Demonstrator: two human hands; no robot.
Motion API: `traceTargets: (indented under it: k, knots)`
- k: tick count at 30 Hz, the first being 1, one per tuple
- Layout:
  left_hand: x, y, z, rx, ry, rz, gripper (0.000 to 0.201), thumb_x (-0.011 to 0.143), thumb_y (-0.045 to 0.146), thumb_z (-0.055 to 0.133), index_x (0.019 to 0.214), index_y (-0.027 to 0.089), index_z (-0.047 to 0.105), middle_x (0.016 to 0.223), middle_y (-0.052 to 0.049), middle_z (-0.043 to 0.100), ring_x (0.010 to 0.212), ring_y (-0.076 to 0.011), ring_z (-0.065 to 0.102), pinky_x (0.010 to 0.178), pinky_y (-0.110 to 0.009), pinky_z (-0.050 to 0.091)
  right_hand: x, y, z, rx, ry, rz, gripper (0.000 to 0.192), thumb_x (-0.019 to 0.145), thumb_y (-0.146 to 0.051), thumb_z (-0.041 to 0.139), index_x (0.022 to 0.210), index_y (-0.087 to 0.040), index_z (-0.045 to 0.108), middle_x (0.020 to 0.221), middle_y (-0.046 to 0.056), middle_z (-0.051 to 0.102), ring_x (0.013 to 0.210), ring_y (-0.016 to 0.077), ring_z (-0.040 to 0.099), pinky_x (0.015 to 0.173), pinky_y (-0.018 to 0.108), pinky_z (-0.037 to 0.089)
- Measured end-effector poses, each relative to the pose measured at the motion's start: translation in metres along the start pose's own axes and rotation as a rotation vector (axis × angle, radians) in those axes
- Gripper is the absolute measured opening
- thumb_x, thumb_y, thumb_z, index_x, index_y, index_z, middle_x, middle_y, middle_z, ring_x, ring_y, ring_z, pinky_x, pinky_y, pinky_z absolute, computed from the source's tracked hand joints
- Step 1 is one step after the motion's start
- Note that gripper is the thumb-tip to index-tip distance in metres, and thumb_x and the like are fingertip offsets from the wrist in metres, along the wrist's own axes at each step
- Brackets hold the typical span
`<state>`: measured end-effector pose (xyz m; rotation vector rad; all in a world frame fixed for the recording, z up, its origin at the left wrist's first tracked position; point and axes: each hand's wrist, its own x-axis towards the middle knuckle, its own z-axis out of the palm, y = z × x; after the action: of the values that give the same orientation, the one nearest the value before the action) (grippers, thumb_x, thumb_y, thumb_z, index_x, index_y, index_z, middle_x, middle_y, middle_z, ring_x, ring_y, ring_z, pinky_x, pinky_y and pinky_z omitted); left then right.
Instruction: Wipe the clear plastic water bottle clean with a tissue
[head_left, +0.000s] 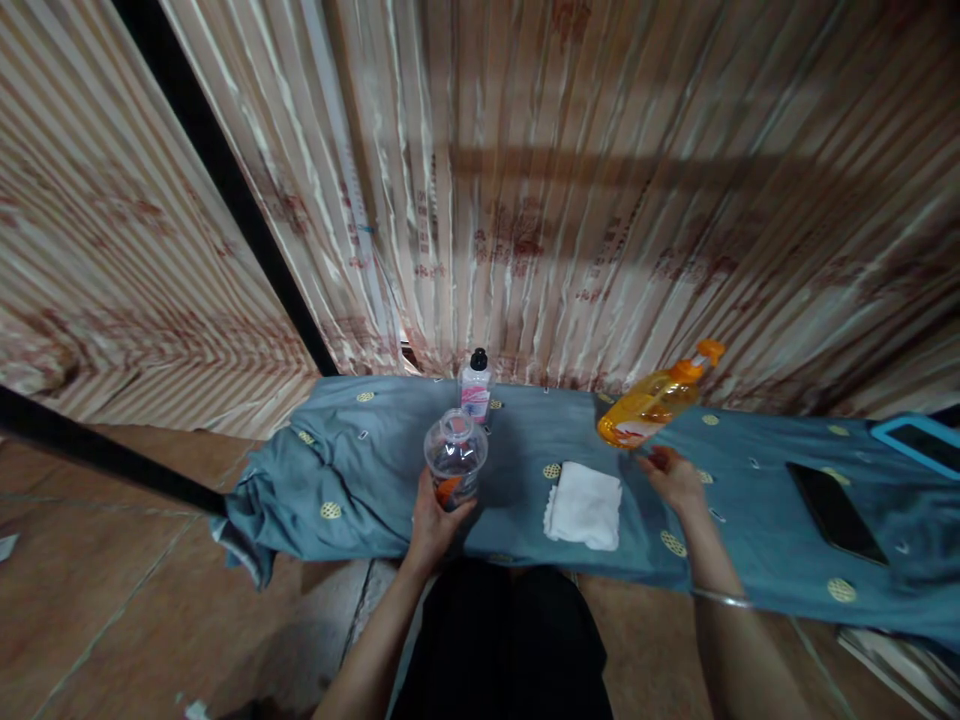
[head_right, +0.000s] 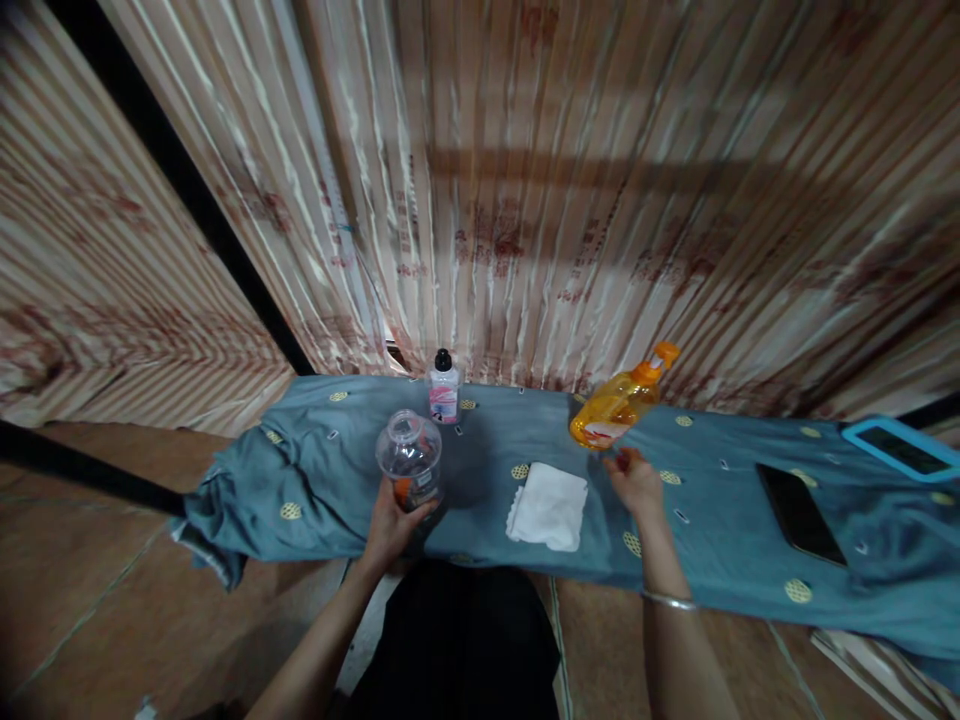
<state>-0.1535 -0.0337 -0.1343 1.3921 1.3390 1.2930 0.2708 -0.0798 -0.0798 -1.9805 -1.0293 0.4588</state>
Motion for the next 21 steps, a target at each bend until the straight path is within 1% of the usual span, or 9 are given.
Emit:
traceTargets:
  k: [2,3,5,10,13,15,17,19,21]
  knots:
    - [-0.001,0.000,0.001,0.003,0.005,-0.008,0.080,0.060,0.028,0.094,0.133,0.021,0.062,0.129,-0.013,0.074,0.121,-0.0334,0.072,0.113,-0.053,0.055,-0.018,-0.013,0.016,-0.006,-0.004,-0.038,0.032,0.105,-0.043,0.071,0.131,-0.024,0.069,0.137,0.009,0.068,0.113,0.0248,0.071,0.096,0.045,0.061]
    - [-0.001,0.000,0.002,0.002,0.008,-0.009,0.080,0.061,0.029,0.094,0.133,0.021,0.061,0.130,-0.013,0.073,0.121,-0.0332,0.072,0.113,-0.053,0.055,-0.024,-0.024,0.028,0.006,-0.024,-0.079,0.030,0.105,-0.043,0.071,0.130,-0.026,0.070,0.137,0.009,0.069,0.113,0.0243,0.071,0.096,0.044,0.061]
    - [0.000,-0.001,0.003,-0.001,0.016,-0.009,0.080,0.061,0.030,0.094,0.133,0.021,0.061,0.130,-0.013,0.073,0.122,-0.0329,0.071,0.114,-0.052,0.054,-0.030,-0.055,0.058,0.056,-0.088,-0.190,0.036,0.104,-0.043,0.072,0.132,-0.021,0.068,0.134,0.010,0.069,0.111,0.0252,0.072,0.095,0.047,0.062]
    - [0.002,-0.004,0.004,-0.003,0.008,0.001,0.075,0.062,0.029,0.094,0.129,0.020,0.061,0.131,-0.014,0.071,0.124,-0.0340,0.069,0.116,-0.054,0.052,-0.008,-0.153,0.143,0.184,-0.191,-0.406,0.044,0.103,-0.043,0.074,0.140,-0.021,0.065,0.141,0.011,0.067,0.121,0.0288,0.069,0.102,0.053,0.059]
    - [0.003,-0.006,0.006,-0.014,-0.004,0.024,0.074,0.065,0.027,0.092,0.132,0.021,0.059,0.133,-0.014,0.069,0.126,-0.0336,0.068,0.117,-0.055,0.051,0.012,-0.199,0.181,0.234,-0.221,-0.464,0.045,0.103,-0.044,0.074,0.142,-0.023,0.065,0.149,0.012,0.063,0.129,0.0311,0.066,0.107,0.056,0.056]
    - [0.004,-0.008,0.008,-0.020,0.001,0.053,0.076,0.067,0.026,0.091,0.135,0.022,0.058,0.135,-0.014,0.067,0.129,-0.0338,0.066,0.118,-0.057,0.050,0.021,-0.217,0.199,0.267,-0.248,-0.480,0.046,0.102,-0.043,0.075,0.142,-0.022,0.064,0.148,0.012,0.063,0.128,0.0311,0.066,0.106,0.056,0.057]
    - [0.005,-0.009,0.010,-0.025,0.014,0.067,0.078,0.067,0.027,0.091,0.137,0.023,0.057,0.137,-0.013,0.066,0.131,-0.0341,0.064,0.120,-0.059,0.048,0.026,-0.227,0.210,0.306,-0.283,-0.487,0.043,0.103,-0.043,0.074,0.139,-0.021,0.066,0.143,0.011,0.066,0.122,0.0290,0.069,0.102,0.053,0.059]
    - [0.007,-0.009,0.011,-0.029,0.020,0.065,0.081,0.067,0.027,0.091,0.139,0.023,0.055,0.136,-0.012,0.065,0.132,-0.0339,0.064,0.120,-0.060,0.047,0.028,-0.228,0.215,0.348,-0.301,-0.487,0.041,0.103,-0.043,0.074,0.137,-0.021,0.066,0.139,0.010,0.068,0.117,0.0275,0.071,0.098,0.050,0.061]
    - [0.010,-0.010,0.012,-0.030,0.015,0.075,0.080,0.067,0.028,0.091,0.138,0.023,0.055,0.137,-0.012,0.065,0.132,-0.0336,0.064,0.121,-0.060,0.047,0.027,-0.224,0.212,0.403,-0.294,-0.485,0.040,0.103,-0.043,0.074,0.136,-0.021,0.067,0.137,0.010,0.068,0.115,0.0268,0.071,0.097,0.049,0.061]
